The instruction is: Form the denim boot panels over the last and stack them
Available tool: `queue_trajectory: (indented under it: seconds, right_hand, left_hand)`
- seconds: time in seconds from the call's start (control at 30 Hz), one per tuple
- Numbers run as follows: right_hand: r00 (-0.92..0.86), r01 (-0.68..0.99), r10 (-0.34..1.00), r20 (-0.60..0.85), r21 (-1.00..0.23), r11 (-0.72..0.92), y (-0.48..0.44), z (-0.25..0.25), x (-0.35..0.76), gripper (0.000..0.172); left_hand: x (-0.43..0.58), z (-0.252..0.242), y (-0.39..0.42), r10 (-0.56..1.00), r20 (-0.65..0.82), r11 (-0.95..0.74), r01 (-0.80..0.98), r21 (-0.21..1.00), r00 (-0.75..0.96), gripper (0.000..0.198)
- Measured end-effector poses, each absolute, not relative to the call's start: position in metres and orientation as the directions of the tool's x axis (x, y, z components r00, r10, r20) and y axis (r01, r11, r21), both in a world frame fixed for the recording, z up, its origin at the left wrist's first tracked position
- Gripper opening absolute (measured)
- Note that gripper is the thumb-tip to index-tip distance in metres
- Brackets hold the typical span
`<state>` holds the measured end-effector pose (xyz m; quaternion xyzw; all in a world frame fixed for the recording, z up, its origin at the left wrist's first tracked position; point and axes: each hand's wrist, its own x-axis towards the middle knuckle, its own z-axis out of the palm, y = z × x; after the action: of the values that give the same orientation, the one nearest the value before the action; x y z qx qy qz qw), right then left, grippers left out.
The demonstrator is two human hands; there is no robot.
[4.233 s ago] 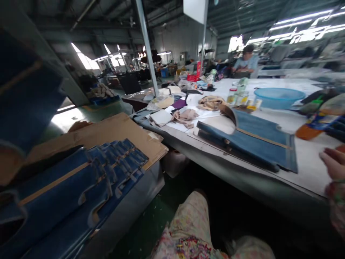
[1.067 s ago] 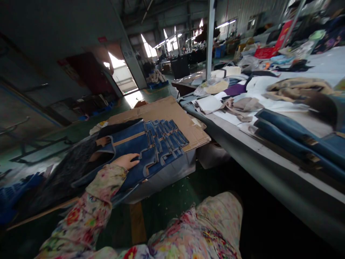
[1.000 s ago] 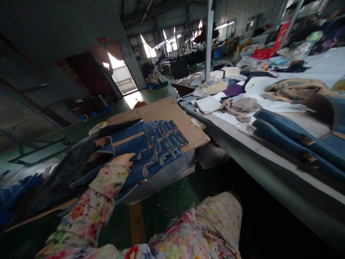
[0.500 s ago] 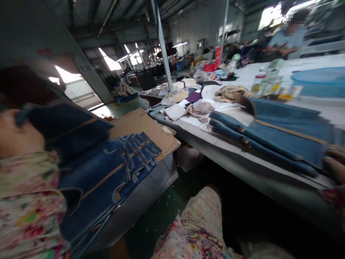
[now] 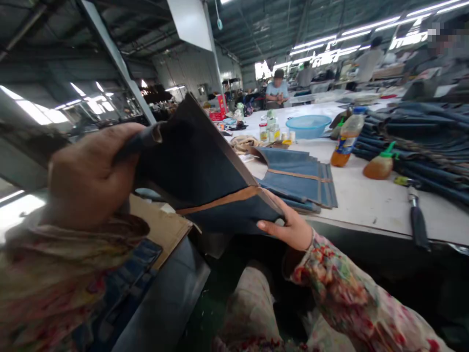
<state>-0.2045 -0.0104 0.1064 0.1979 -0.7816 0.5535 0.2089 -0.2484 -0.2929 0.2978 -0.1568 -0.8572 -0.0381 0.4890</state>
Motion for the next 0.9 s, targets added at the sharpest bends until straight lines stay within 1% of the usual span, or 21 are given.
queue_trajectory:
  seconds: [0.07,0.1,0.13,0.23,0.3,0.37,0.4,0.43,0.47,0.5,0.53,0.57,0.6,0.67,0.7,0.73,0.8,0.87,0.9]
  right_hand:
    - [-0.858,-0.487,0.035,0.513,-0.832,0.265,-0.001,0.104,-0.204,0.047]
    - [-0.865,-0.460,0.083,0.495,-0.848,0.262,0.005,0.101,-0.204,0.036]
    - [-0.866,-0.443,0.117,0.487,-0.853,0.275,0.011,0.099,-0.205,0.029]
    - [-0.835,-0.454,0.176,0.521,-0.834,0.315,0.022,0.100,-0.210,0.026]
    - [-0.794,-0.487,0.264,0.548,-0.833,0.264,0.028,0.111,-0.221,0.025]
    - [-0.748,-0.522,0.369,0.552,-0.832,0.186,0.038,0.122,-0.240,0.036]
    - [-0.731,-0.527,0.411,0.545,-0.833,0.166,0.045,0.126,-0.252,0.041]
    - [-0.724,-0.511,0.441,0.530,-0.842,0.173,0.055,0.127,-0.264,0.044]
    - [-0.731,-0.455,0.462,0.502,-0.863,0.218,0.066,0.125,-0.277,0.045]
    - [-0.744,-0.361,0.482,0.462,-0.886,0.290,0.078,0.119,-0.288,0.044]
    - [-0.759,-0.237,0.506,0.411,-0.897,0.373,0.091,0.109,-0.297,0.043]
    - [-0.772,-0.087,0.531,0.349,-0.886,0.456,0.103,0.097,-0.305,0.041]
    - [-0.780,0.018,0.549,0.300,-0.866,0.500,0.115,0.083,-0.311,0.038]
    - [-0.791,0.162,0.571,0.220,-0.825,0.542,0.135,0.056,-0.316,0.031]
    - [-0.796,0.201,0.573,0.193,-0.810,0.552,0.141,0.044,-0.317,0.028]
    - [-0.801,0.237,0.574,0.170,-0.790,0.565,0.145,0.035,-0.317,0.028]
    - [-0.807,0.289,0.573,0.142,-0.752,0.593,0.149,0.023,-0.317,0.036]
    - [-0.811,0.313,0.569,0.134,-0.722,0.617,0.149,0.019,-0.317,0.048]
    - [-0.814,0.320,0.566,0.132,-0.711,0.626,0.149,0.019,-0.318,0.051]
  left_hand:
    - [-0.256,0.295,-0.267,0.385,0.812,0.875,0.454,-0.170,-0.438,0.040]
    - [-0.261,0.296,-0.255,0.442,0.796,0.840,0.502,-0.205,-0.415,0.041]
    - [-0.268,0.298,-0.244,0.475,0.790,0.818,0.527,-0.232,-0.389,0.040]
    - [-0.293,0.321,-0.204,0.576,0.772,0.740,0.574,-0.352,-0.270,0.039]
    - [-0.311,0.345,-0.165,0.611,0.779,0.691,0.576,-0.437,-0.142,0.039]
    - [-0.329,0.363,-0.118,0.634,0.773,0.651,0.563,-0.509,-0.033,0.040]
    - [-0.338,0.366,-0.092,0.661,0.750,0.628,0.564,-0.536,-0.022,0.042]
    - [-0.346,0.363,-0.068,0.685,0.726,0.611,0.584,-0.535,-0.051,0.042]
    - [-0.353,0.353,-0.046,0.699,0.706,0.600,0.630,-0.493,-0.113,0.047]
    - [-0.360,0.335,-0.027,0.712,0.678,0.584,0.692,-0.425,-0.185,0.054]
    - [-0.366,0.310,-0.014,0.755,0.597,0.551,0.756,-0.352,-0.272,0.058]
    - [-0.372,0.281,-0.005,0.828,0.431,0.496,0.826,-0.266,-0.359,0.058]
    - [-0.377,0.248,-0.002,0.875,0.296,0.456,0.858,-0.236,-0.383,0.054]
    - [-0.387,0.182,-0.010,0.906,0.094,0.423,0.887,-0.188,-0.412,0.040]
    - [-0.392,0.153,-0.018,0.908,0.012,0.414,0.895,-0.165,-0.418,0.037]
    - [-0.396,0.130,-0.027,0.904,-0.040,0.416,0.898,-0.147,-0.425,0.040]
    - [-0.404,0.100,-0.043,0.899,-0.080,0.422,0.900,-0.111,-0.431,0.045]
    - [-0.410,0.091,-0.050,0.901,-0.085,0.420,0.904,-0.083,-0.426,0.044]
    - [-0.412,0.090,-0.050,0.904,-0.085,0.414,0.907,-0.073,-0.420,0.042]
